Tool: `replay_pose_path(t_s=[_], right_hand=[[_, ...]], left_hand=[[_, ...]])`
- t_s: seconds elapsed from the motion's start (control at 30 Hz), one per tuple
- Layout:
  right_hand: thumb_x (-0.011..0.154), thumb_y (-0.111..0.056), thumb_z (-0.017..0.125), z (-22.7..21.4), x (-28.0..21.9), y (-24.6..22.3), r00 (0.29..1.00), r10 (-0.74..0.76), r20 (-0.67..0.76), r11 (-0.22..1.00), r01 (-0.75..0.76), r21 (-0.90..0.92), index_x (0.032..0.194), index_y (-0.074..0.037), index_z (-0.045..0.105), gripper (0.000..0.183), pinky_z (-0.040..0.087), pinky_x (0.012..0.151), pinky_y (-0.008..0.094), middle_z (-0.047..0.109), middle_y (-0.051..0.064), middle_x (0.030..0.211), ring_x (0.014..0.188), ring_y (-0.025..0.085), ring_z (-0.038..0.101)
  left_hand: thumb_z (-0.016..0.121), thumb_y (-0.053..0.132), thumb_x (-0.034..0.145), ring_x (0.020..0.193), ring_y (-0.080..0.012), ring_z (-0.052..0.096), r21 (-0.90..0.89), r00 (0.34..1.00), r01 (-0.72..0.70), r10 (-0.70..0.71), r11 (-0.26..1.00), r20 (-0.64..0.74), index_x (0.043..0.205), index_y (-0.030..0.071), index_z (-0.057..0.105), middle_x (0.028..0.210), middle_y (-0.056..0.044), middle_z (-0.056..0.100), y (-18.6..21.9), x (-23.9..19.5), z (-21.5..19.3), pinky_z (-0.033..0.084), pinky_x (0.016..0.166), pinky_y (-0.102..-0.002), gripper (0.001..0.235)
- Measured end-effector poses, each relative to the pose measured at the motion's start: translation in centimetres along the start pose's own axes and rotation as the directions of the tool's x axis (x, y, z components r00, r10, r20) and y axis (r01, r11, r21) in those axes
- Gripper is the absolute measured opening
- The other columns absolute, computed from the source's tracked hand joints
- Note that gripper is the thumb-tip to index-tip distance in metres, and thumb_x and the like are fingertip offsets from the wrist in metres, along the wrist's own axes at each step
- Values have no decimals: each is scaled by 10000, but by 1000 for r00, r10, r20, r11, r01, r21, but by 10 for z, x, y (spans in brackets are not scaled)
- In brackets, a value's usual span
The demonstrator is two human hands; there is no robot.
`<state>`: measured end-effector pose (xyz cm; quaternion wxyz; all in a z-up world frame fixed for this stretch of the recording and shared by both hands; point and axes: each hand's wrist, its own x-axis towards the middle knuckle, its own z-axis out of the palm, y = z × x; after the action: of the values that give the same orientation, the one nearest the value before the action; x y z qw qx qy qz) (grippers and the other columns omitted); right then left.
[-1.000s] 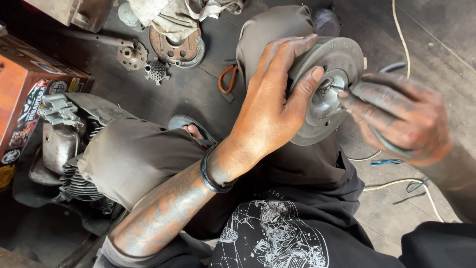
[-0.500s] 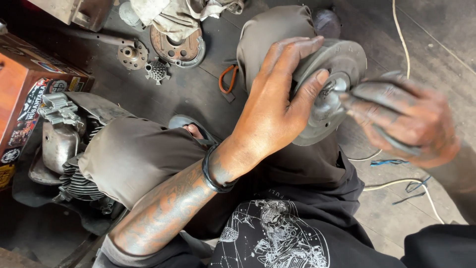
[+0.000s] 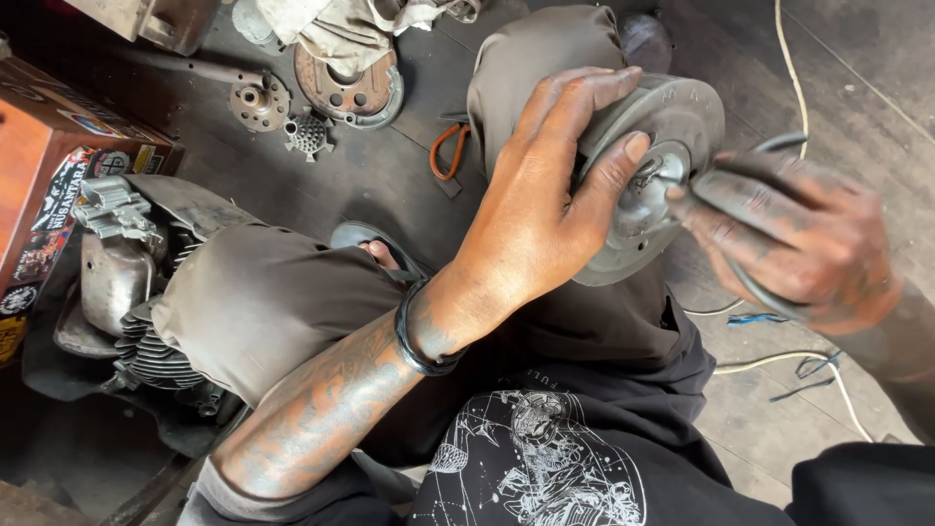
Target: The person sits on the workshop floor holding a motorcycle flywheel rotor and uses pliers to grip and work on a part in the rotor's center hub, repeatedly turning and pulling at it while rotating the rotor to reach the work area.
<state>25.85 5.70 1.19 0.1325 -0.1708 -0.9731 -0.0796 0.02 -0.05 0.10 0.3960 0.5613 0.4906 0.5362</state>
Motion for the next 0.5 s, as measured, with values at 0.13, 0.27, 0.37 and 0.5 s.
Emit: replay_pose_path(t_s=[0.13,0.27,0.37,0.5], right_hand=[[904,40,883,-6,5,-1,999,-34,19,999,34,31,1069,-50,886,188,637,856,342,849,102,1088,1045,278,790],[882,56,849,-11,14,1,998,9,65,979,-22,201,1041,-7,862,172,601,776,329,828,145,1096,946,256,762],[893,53,884,-9,12,0,999,25,45,987,-32,155,1021,0,876,139,595,770,357,818,163,1052,918,290,744],[856,59,843,-14,17,-1,996,17,93,962,-42,268,1039,18,846,188,555,690,317,798,148,1060,840,242,711]], left_hand=[[636,100,1050,1269,-309,667,-12,1000,-8,8,1000,10,1372,19,498,1381,-149,567,-1,0,0,563,1132,-398,359],[630,106,1047,1271,-317,661,-13,1000,-5,5,1000,23,1362,13,503,1378,-157,568,0,0,-2,558,1130,-407,351],[622,127,1059,1263,-312,674,9,1000,-7,7,1000,27,1371,20,497,1378,-151,568,0,1,-2,567,1128,-407,353],[618,121,1064,1253,-311,676,-5,999,-8,9,1000,34,1373,24,493,1380,-152,561,0,1,-1,576,1113,-406,347]])
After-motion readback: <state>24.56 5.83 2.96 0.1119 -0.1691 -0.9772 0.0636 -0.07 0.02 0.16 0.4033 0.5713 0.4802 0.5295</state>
